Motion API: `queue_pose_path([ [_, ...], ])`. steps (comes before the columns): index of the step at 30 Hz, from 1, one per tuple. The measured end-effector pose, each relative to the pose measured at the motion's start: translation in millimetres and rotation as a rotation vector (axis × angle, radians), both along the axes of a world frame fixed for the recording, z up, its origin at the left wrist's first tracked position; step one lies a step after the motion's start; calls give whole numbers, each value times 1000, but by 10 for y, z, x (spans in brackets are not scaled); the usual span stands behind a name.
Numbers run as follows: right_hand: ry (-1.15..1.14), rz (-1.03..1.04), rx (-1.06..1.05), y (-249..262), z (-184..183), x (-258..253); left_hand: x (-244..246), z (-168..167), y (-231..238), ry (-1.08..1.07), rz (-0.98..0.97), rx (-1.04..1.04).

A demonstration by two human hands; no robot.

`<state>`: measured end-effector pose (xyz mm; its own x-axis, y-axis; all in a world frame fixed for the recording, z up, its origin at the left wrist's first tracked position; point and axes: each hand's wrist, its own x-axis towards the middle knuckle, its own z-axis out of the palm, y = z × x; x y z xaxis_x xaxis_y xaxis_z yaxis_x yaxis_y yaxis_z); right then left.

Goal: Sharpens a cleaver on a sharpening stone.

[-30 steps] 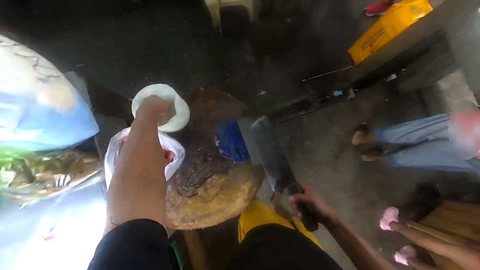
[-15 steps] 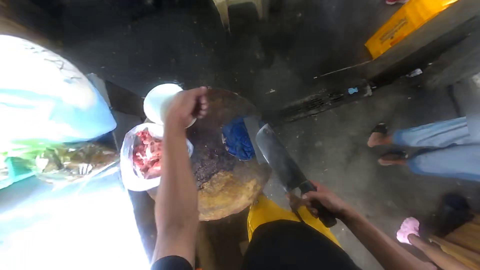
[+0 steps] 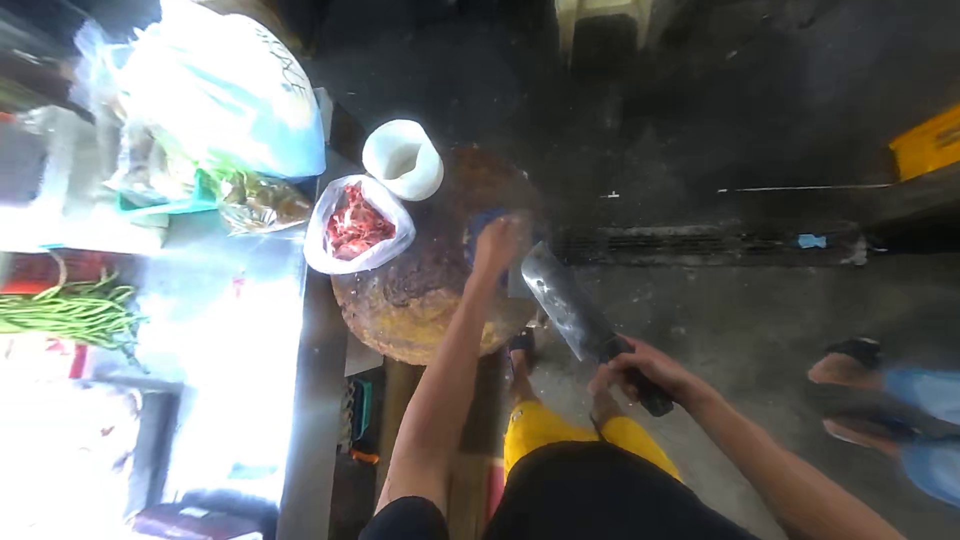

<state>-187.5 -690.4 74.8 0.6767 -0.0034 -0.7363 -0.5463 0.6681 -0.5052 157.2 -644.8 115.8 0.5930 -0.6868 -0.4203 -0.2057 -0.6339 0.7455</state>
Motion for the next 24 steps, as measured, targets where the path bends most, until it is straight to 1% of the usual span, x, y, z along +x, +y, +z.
queue_pose_path([
  [2,-49,26,26,-68,-224,-21,-557,30,232,-173,-144,-27],
  [3,-60,34,35,-88,-325,-22,-838,-32,322,-223,-248,-3],
  [5,-71,49,42,-125,-486,-11,-1250,-507,480,-357,-469,37],
  [6,-67,53,45,-133,-542,-6,-1392,-706,575,-403,-546,81],
  [8,-17,48,44,-110,-612,-8,-1521,-908,774,-458,-599,182],
  [11,55,24,-22,-44,-621,43,-1255,-933,902,-530,-485,227],
  [12,73,26,-117,-3,-575,52,-1097,-929,917,-566,-411,203],
  [13,86,55,-278,25,-504,61,-902,-908,905,-602,-323,152],
  [14,104,118,-488,41,-398,60,-688,-845,873,-618,-229,81],
  [15,111,189,-704,59,-290,51,-480,-730,838,-614,-138,-4],
  [17,62,230,-1068,103,-132,42,-174,-394,803,-538,42,-173],
  [18,31,259,-1191,67,-92,72,-90,-239,806,-505,120,-248],
  [19,44,328,-1272,-18,-44,159,-23,-148,803,-502,172,-334],
  [21,92,442,-1437,-151,-4,309,-36,-141,853,-532,190,-451],
  [22,86,462,-1533,-239,-33,371,-84,-194,875,-554,162,-463],
  [24,70,494,-1663,-458,-113,478,-277,-365,916,-582,69,-391],
])
